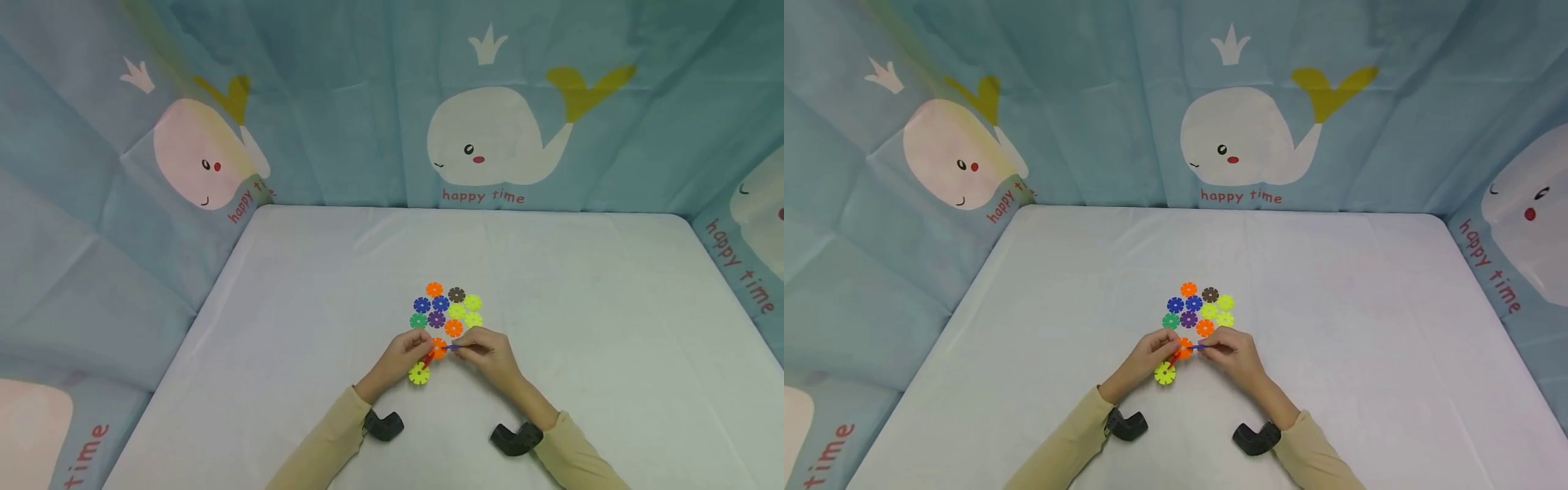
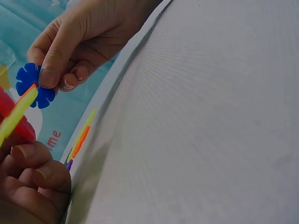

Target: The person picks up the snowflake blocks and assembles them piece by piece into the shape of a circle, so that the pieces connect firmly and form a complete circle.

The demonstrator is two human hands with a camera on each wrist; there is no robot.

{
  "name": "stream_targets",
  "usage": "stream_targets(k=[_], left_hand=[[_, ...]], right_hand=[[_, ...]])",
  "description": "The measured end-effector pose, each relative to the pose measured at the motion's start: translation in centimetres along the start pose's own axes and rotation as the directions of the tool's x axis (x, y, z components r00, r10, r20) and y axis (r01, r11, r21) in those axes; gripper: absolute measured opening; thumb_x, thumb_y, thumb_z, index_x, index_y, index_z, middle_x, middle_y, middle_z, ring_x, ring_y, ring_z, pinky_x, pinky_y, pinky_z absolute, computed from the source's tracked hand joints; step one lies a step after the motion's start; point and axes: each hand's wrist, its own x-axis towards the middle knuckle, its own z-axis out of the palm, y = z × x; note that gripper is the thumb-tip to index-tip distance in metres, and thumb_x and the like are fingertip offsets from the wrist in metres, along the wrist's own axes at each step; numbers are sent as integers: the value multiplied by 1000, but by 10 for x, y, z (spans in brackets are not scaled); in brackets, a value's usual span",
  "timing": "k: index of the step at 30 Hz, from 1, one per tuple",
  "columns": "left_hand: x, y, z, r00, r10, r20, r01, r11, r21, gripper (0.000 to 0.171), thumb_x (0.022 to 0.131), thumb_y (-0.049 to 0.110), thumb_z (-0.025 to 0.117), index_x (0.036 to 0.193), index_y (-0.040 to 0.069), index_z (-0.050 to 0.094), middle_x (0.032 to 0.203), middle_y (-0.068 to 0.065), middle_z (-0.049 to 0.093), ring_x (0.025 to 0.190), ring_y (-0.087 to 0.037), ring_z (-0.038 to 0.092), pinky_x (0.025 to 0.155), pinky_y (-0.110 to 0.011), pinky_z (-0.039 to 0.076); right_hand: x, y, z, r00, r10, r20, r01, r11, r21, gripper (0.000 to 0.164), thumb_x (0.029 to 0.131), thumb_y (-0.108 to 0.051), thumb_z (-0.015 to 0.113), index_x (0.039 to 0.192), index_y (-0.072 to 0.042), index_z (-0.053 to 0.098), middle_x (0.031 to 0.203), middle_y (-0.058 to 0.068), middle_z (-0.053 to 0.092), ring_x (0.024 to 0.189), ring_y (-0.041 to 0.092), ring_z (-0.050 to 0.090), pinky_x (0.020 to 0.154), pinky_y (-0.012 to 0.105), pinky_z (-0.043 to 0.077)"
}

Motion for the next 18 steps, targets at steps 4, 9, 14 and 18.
stream_targets(k=[4, 9, 14, 18], left_hand=[[0, 0, 0, 1000, -5, -25, 6, 999, 40, 18, 94, 17, 47, 83, 4, 52, 70, 1, 48, 61, -11, 44, 55, -22, 40], [0, 12, -1, 994, -3, -107, 6, 999, 32, 14, 92, 4, 46, 81, -1, 50, 66, -1, 47, 59, -11, 43, 53, -21, 38], [-1, 29, -2, 985, 14, -170, -12, 1000, 15, 12, 91, -1, 44, 81, -4, 50, 66, -1, 46, 58, -10, 42, 53, -20, 37], [-1, 33, -2, 983, 4, -185, 0, 1000, 20, 13, 91, -1, 45, 81, -5, 50, 67, -2, 46, 59, -10, 43, 54, -20, 38]], right_hand=[[-7, 16, 1, 999, -29, 13, 30, 997, -74, 24, 64, 21, 67, 79, 2, 66, 72, 9, 62, 63, 16, 57, 62, 21, 47], [-13, 27, 1, 998, 56, -17, -59, 917, -394, 29, 68, 10, 70, 94, -1, 66, 89, 7, 64, 77, 17, 57, 68, 28, 47], [-17, 25, 0, 957, 288, -30, -254, 788, -561, 40, 75, -2, 69, 114, -2, 60, 119, 8, 55, 84, 16, 47, 68, 33, 43], [-18, 25, -1, 949, 317, 7, -255, 776, -577, 40, 77, -6, 68, 116, -2, 59, 123, 7, 51, 80, 15, 43, 65, 30, 40]])
